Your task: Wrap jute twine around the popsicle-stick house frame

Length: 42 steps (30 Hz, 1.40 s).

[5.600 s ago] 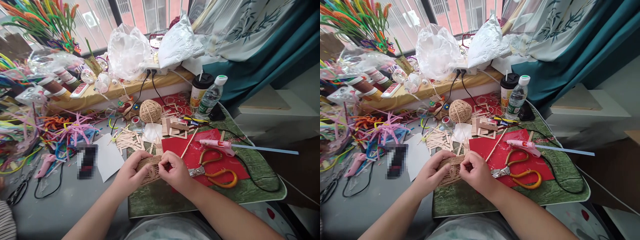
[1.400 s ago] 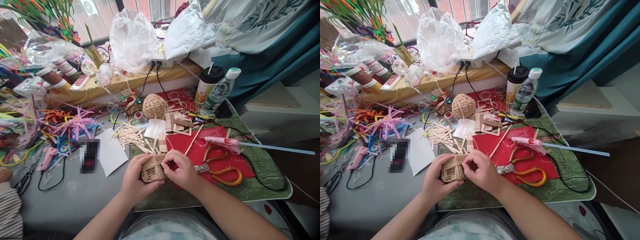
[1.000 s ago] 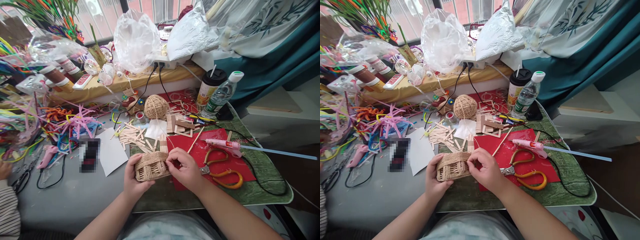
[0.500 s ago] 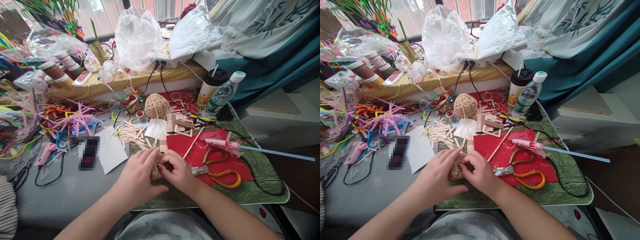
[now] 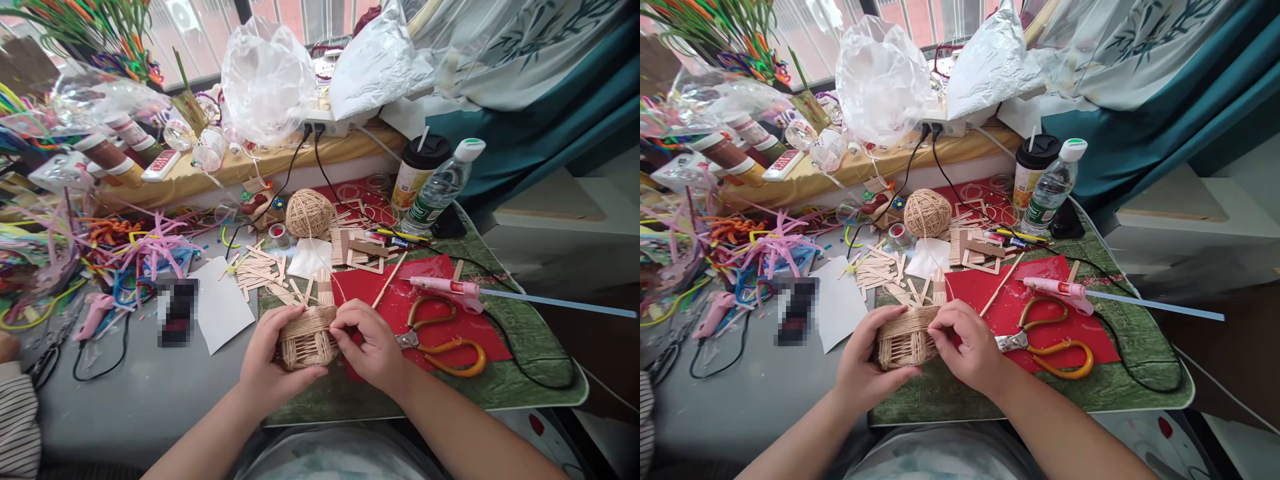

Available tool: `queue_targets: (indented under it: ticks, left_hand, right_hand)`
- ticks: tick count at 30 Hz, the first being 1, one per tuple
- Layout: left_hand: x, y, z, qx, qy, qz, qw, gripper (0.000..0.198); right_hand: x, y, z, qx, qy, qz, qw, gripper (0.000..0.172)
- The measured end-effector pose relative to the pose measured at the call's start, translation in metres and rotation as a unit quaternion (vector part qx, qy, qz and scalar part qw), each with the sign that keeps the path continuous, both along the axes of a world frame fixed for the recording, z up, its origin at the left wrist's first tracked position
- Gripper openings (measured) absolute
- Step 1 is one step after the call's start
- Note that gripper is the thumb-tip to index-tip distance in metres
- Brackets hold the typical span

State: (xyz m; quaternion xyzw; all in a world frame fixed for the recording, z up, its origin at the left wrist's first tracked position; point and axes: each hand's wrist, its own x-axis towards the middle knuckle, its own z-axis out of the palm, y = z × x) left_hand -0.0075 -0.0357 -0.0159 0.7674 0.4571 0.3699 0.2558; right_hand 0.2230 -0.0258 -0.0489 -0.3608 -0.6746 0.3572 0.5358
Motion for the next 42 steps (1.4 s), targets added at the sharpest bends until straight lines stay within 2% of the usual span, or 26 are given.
queue_targets:
  ticks: [4,8,10,12,15,18,20,25,29,38,40,42]
  left_hand:
    - [0.008,-0.004,-0.024,0.011,-0.073,0.01,0.997,0.078]
    - [0.007,-0.008,-0.05,0.025,-0.129,0.023,0.991,0.072]
    - [0.002,-0.01,-0.055,0.032,-0.13,0.025,0.991,0.07]
    - [-0.003,-0.013,-0.047,0.027,-0.115,0.016,0.993,0.068]
    - [-0.005,-0.015,-0.015,0.003,-0.006,-0.002,1.0,0.069]
    - [0.003,-0.013,0.017,-0.029,0.149,-0.01,0.988,0.091]
    - [0.012,-0.01,0.027,-0.022,0.191,-0.016,0.981,0.098]
    - [0.016,-0.004,0.02,-0.002,0.197,-0.003,0.98,0.071]
    - [0.001,-0.004,0.014,-0.024,0.179,0.004,0.983,0.07]
    - [-0.026,-0.012,-0.01,0.017,0.115,-0.013,0.993,0.069]
    - [-0.029,-0.013,-0.009,0.009,0.111,-0.02,0.994,0.066]
    - [-0.029,-0.015,-0.001,-0.019,0.113,-0.024,0.993,0.061]
  right_hand:
    - [0.001,-0.002,0.002,0.014,-0.021,-0.007,1.0,0.012]
    - [-0.003,-0.002,0.003,-0.029,-0.027,-0.02,0.999,0.008]
    - [-0.007,-0.002,0.004,-0.033,-0.02,-0.019,0.999,0.008]
    - [-0.011,-0.003,0.006,-0.018,-0.014,-0.02,1.0,0.009]
    - [-0.017,-0.006,0.007,-0.005,-0.019,-0.029,0.999,0.013]
    - [-0.02,-0.009,0.007,-0.006,-0.031,-0.019,0.999,0.015]
    - [-0.019,-0.009,0.006,-0.007,-0.032,-0.01,0.999,0.015]
    - [-0.006,-0.001,-0.002,0.0,-0.032,0.012,0.999,0.014]
    - [0.0,0.007,-0.008,0.019,-0.038,0.023,0.999,0.014]
    - [-0.014,0.002,-0.012,0.043,-0.064,0.04,0.996,0.008]
    - [-0.017,0.001,-0.01,0.022,-0.047,0.033,0.998,0.007]
    - [-0.021,0.001,-0.01,-0.017,-0.025,0.03,0.999,0.008]
